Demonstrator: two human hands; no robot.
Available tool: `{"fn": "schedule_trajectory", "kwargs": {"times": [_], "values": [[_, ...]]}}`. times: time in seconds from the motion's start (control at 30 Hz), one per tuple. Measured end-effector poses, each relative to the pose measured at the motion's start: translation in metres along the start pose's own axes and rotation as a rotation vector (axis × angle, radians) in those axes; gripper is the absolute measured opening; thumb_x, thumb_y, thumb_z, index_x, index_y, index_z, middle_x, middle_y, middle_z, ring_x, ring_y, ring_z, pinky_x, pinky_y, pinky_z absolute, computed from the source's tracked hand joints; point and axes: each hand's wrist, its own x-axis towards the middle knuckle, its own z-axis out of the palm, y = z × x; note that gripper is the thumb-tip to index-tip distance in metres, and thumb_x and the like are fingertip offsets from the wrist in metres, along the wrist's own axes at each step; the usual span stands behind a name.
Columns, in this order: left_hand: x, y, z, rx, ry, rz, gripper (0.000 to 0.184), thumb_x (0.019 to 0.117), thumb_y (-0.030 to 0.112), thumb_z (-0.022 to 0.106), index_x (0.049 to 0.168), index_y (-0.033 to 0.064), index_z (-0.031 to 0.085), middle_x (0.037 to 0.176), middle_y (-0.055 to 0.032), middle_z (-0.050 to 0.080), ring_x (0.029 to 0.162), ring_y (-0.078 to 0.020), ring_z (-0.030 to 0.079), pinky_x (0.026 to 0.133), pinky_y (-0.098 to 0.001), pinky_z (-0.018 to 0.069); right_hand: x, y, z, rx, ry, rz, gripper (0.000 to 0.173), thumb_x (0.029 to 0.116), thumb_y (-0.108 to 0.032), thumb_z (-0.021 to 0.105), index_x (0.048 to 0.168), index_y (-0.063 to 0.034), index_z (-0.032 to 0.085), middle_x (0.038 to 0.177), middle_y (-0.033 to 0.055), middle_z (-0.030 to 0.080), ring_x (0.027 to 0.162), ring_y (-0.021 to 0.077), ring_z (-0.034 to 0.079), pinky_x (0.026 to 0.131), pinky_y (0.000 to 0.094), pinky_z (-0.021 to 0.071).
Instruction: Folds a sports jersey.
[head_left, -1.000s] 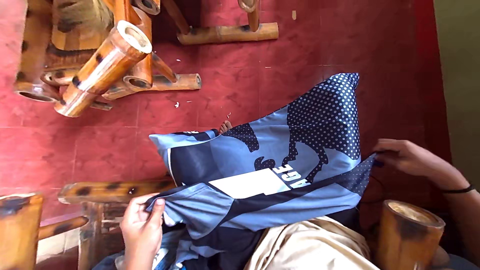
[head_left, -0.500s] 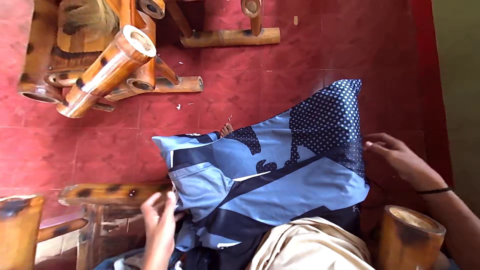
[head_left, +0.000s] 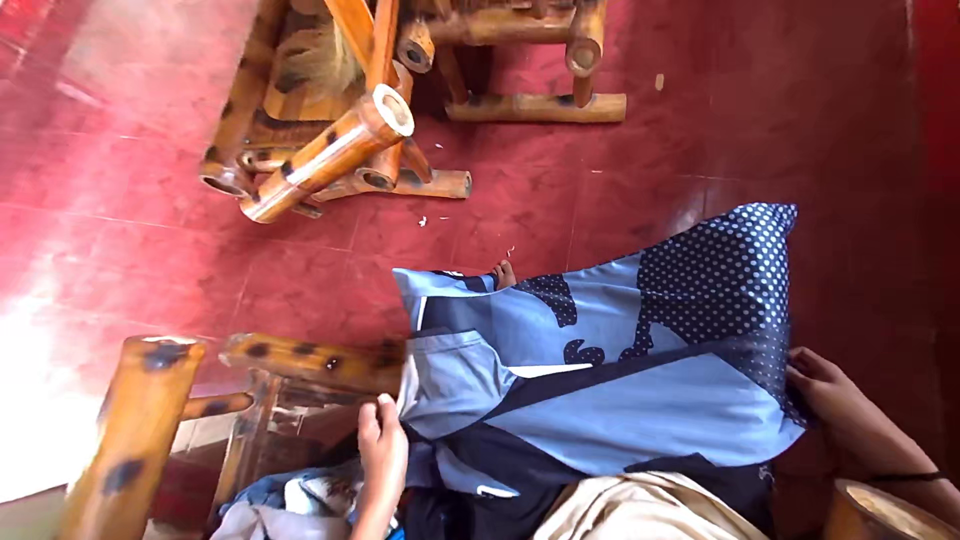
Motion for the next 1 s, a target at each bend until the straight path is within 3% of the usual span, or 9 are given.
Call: {"fn": "schedule_trajectory", "kwargs": {"times": [0.07, 0.17, 0.3, 0.4, 0.5, 0.57, 0.7, 0.83, 1.0], "values": [[0.003, -0.005, 0.002, 0.045, -0.089, -0.079, 0.05, 0.1115, 0.03, 0.037, 0.134, -0.0134, 0.049, 0.136, -0.0338, 0.052, 0.131, -0.0384, 0.051, 0.111, -0.0546, 0.0378, 0.003, -0.006, -0.008, -0.2, -0.018, 0.046, 0.023, 0.1048, -0.014, 0.055, 0.122, 0.0011, 0.054, 0.091, 0.0116, 0.06, 0.075, 0.0156, 0.059, 0.07, 0.0382, 0.0522], [0.023, 0.007, -0.002, 0.066, -0.093, 0.063, 0.046, 0.1094, 0.027, 0.042, 0.133, -0.011, 0.049, 0.126, -0.0311, 0.057, 0.115, -0.0356, 0.059, 0.097, -0.0521, 0.0481, 0.014, -0.031, -0.027, -0.366, 0.029, -0.006, 0.041, 0.1045, -0.021, 0.059, 0.136, 0.0046, 0.051, 0.116, 0.0279, 0.065, 0.1, 0.0368, 0.066, 0.089, 0.058, 0.052], [0.093, 0.079, -0.012, 0.093, -0.128, 0.358, 0.047, 0.1081, 0.026, 0.047, 0.138, -0.0095, 0.045, 0.125, -0.0321, 0.059, 0.112, -0.04, 0.062, 0.094, -0.0561, 0.05, 0.044, -0.096, -0.054, -0.411, 0.182, -0.269, 0.05, 0.1051, -0.026, 0.057, 0.144, 0.0038, 0.046, 0.136, 0.0323, 0.055, 0.123, 0.0445, 0.058, 0.102, 0.0615, 0.0461], [0.166, 0.136, 0.006, 0.204, -0.483, 0.279, 0.044, 0.1096, 0.034, 0.048, 0.135, -0.0016, 0.054, 0.125, -0.0274, 0.063, 0.113, -0.0409, 0.062, 0.096, -0.0611, 0.0464, 0.083, -0.151, -0.054, -0.474, 0.093, -0.483, 0.05, 0.1023, -0.028, 0.062, 0.144, -0.0029, 0.049, 0.141, 0.0272, 0.054, 0.129, 0.0458, 0.054, 0.104, 0.0662, 0.0425], [0.217, 0.161, 0.061, 0.437, -0.917, 0.128, 0.047, 0.1095, 0.041, 0.044, 0.134, 0.0036, 0.061, 0.117, -0.0156, 0.067, 0.096, -0.0225, 0.061, 0.087, -0.0433, 0.0481, 0.123, -0.194, -0.039, -0.541, -0.238, -0.534, 0.045, 0.0987, -0.023, 0.069, 0.14, -0.009, 0.058, 0.137, 0.0177, 0.061, 0.125, 0.0361, 0.059, 0.105, 0.0599, 0.0461], [0.229, 0.167, 0.101, 0.722, -1.046, 0.097, 0.044, 0.1036, 0.04, 0.057, 0.126, 0.0048, 0.068, 0.119, -0.0114, 0.069, 0.106, -0.0193, 0.062, 0.098, -0.0404, 0.0458, 0.141, -0.213, -0.025, -0.584, -0.45, -0.461, 0.036, 0.0963, -0.018, 0.072, 0.13, -0.0047, 0.066, 0.127, 0.0148, 0.068, 0.12, 0.0274, 0.063, 0.107, 0.05, 0.0472], [0.247, 0.172, 0.139, 0.991, -1.093, 0.112, 0.033, 0.0952, 0.035, 0.07, 0.117, 0.0095, 0.072, 0.097, -0.0057, 0.068, 0.085, -0.0131, 0.058, 0.083, -0.0367, 0.0469, 0.153, -0.238, -0.017, -0.718, -0.619, -0.334, 0.027, 0.1006, -0.022, 0.066, 0.118, -0.0009, 0.069, 0.116, 0.016, 0.068, 0.109, 0.0239, 0.062, 0.102, 0.047, 0.0457], [0.252, 0.17, 0.141, 0.828, -1.205, 0.213, 0.024, 0.0941, 0.006, 0.068, 0.117, -0.0021, 0.067, 0.105, -0.015, 0.067, 0.093, -0.0215, 0.061, 0.087, -0.0441, 0.0496, 0.151, -0.237, -0.027, -0.715, -0.543, -0.403, 0.02, 0.0974, -0.018, 0.071, 0.111, -0.0044, 0.073, 0.104, 0.0123, 0.071, 0.097, 0.0225, 0.066, 0.093, 0.047, 0.0507], [0.275, 0.17, 0.117, 0.666, -0.972, 0.001, 0.007, 0.0917, 0.007, 0.068, 0.096, 0.0022, 0.067, 0.081, -0.007, 0.065, 0.07, -0.015, 0.06, 0.065, -0.035, 0.0504, 0.156, -0.232, -0.047, -0.712, -0.509, -0.499, 0.002, 0.0939, -0.006, 0.072, 0.096, -0.0063, 0.073, 0.078, 0.0063, 0.068, 0.071, 0.018, 0.064, 0.07, 0.0408, 0.0537]]}}
